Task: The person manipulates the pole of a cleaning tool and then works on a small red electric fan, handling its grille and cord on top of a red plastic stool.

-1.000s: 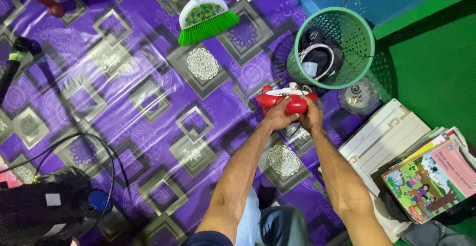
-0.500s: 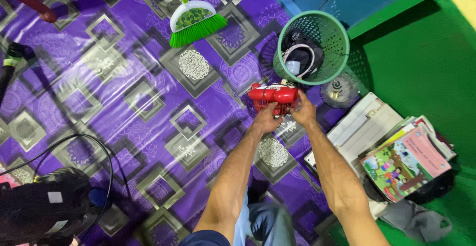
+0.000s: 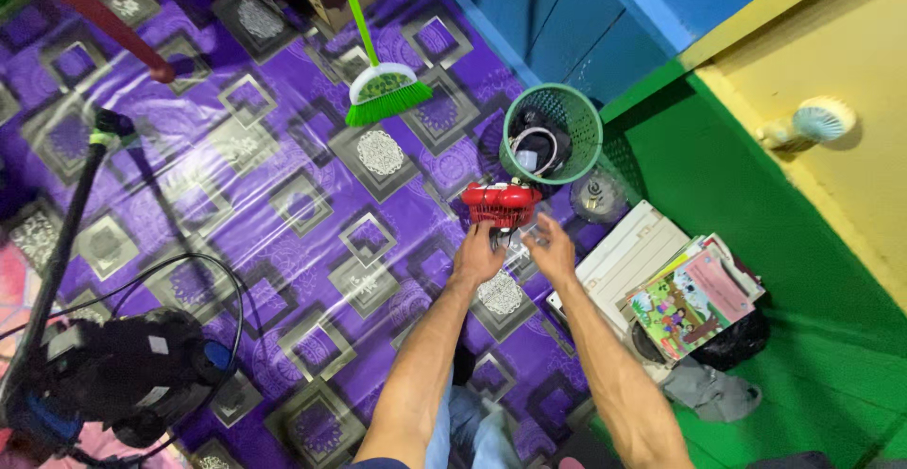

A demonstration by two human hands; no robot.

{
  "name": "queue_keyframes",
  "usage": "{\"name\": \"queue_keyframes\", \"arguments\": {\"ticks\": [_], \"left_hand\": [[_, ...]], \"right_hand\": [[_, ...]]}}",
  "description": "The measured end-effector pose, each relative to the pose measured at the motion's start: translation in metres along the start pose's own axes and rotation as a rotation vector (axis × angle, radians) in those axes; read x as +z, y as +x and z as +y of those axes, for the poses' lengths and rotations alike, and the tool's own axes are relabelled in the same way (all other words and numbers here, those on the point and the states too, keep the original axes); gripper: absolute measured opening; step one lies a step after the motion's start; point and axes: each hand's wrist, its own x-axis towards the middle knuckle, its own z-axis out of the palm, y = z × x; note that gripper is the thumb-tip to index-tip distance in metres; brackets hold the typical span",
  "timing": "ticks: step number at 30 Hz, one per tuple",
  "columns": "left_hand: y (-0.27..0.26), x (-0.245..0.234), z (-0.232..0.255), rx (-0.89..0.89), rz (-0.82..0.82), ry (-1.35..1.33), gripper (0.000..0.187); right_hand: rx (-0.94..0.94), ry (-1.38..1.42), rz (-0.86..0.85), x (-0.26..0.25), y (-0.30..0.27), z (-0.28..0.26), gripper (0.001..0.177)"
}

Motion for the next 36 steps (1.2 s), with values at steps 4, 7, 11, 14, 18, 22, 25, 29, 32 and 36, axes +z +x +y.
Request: {"name": "queue_keyframes", "arguments": {"ticks": [4,7,11,14,18,22,25,29,32,36], "left_hand": [[-0.032,-0.014,-0.001,0.111,0.087,0.053,0.057],[-0.051,-0.028,-0.002,0.096,0.129,0.029,0.057],[-0.071,-0.06,0.003,0.051,0.191,0.009,0.056],[-0.091,-0.083,0.004,0.01,0.244,-0.021,0.055],[-0.108,-0.112,-0.007,0.042,0.379,-0.039,0.055],[-0.131,-0.137,-0.027,-0.035,0.444,-0.081,0.052],[-0.14,-0.151,-0.048,0.022,0.526,-0.047,0.053],[-0.156,-0.172,-0.073,0.003,0.566,-0.053,0.051],[-0.168,-0.193,-0.085,-0.02,0.567,-0.058,0.05],[-0.182,-0.23,-0.106,-0.073,0.562,-0.063,0.048]], "right_hand": [[0.095,0.052,-0.023,0.001,-0.036,-0.01,0.067],[0.148,0.175,-0.07,0.005,-0.048,-0.013,0.064],[0.211,0.254,-0.156,0.003,-0.06,-0.024,0.065],[0.205,0.291,-0.259,0.006,-0.07,-0.04,0.065],[0.358,0.271,-0.331,0.019,-0.083,-0.06,0.064],[0.304,0.237,-0.395,0.028,-0.102,-0.074,0.064],[0.305,0.218,-0.434,0.038,-0.105,-0.087,0.064],[0.25,0.126,-0.427,0.052,-0.111,-0.106,0.063],[0.224,0.126,-0.429,0.067,-0.115,-0.121,0.06],[0.209,0.127,-0.442,0.098,-0.125,-0.144,0.057]]}}
